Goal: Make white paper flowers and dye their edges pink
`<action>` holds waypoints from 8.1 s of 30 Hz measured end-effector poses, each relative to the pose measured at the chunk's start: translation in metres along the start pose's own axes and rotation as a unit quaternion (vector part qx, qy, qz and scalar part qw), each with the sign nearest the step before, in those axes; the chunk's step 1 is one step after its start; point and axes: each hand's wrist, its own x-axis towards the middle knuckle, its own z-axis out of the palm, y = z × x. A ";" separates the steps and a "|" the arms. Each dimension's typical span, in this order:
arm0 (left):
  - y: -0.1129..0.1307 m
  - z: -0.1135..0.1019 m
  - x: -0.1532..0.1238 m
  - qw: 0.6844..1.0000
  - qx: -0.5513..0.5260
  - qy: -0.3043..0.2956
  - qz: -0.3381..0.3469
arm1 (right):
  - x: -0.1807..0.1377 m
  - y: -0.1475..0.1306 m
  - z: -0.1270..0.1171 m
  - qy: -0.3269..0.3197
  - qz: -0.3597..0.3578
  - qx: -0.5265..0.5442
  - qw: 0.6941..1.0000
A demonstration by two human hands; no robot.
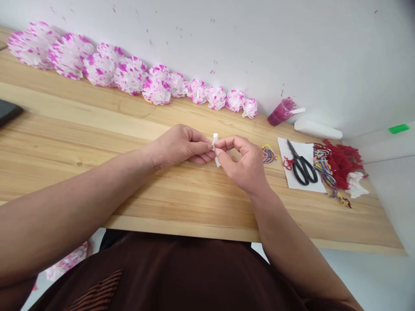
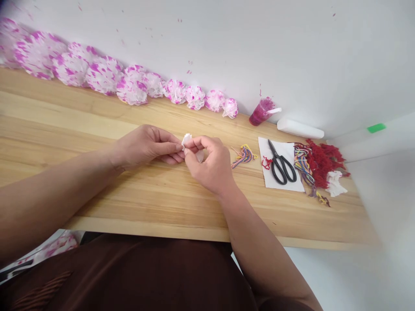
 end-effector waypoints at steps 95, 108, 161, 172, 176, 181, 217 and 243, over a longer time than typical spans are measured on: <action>-0.013 0.021 0.008 0.963 -0.235 0.130 0.035 | 0.000 0.000 0.007 0.055 -0.010 -0.123 0.991; -0.018 0.022 0.005 0.981 -0.140 0.117 0.065 | -0.003 -0.008 0.008 0.075 -0.026 -0.190 0.979; -0.024 0.016 0.010 0.982 -0.080 0.115 0.127 | -0.001 -0.002 0.007 0.046 0.060 -0.059 0.995; -0.018 0.016 0.011 0.972 -0.204 0.091 0.079 | -0.001 0.001 0.008 0.031 0.034 -0.049 0.998; -0.020 0.015 0.011 0.974 -0.175 0.114 0.090 | -0.001 -0.001 0.009 0.031 0.038 -0.061 0.997; -0.023 0.016 0.009 0.979 -0.007 0.124 0.163 | -0.002 -0.006 0.009 0.043 0.014 -0.094 0.995; -0.016 0.016 0.008 0.984 -0.080 0.089 0.129 | -0.001 -0.002 0.008 0.009 0.089 0.028 0.996; -0.010 0.010 0.006 0.989 -0.063 0.078 0.107 | 0.002 0.008 0.009 0.022 0.154 0.156 0.976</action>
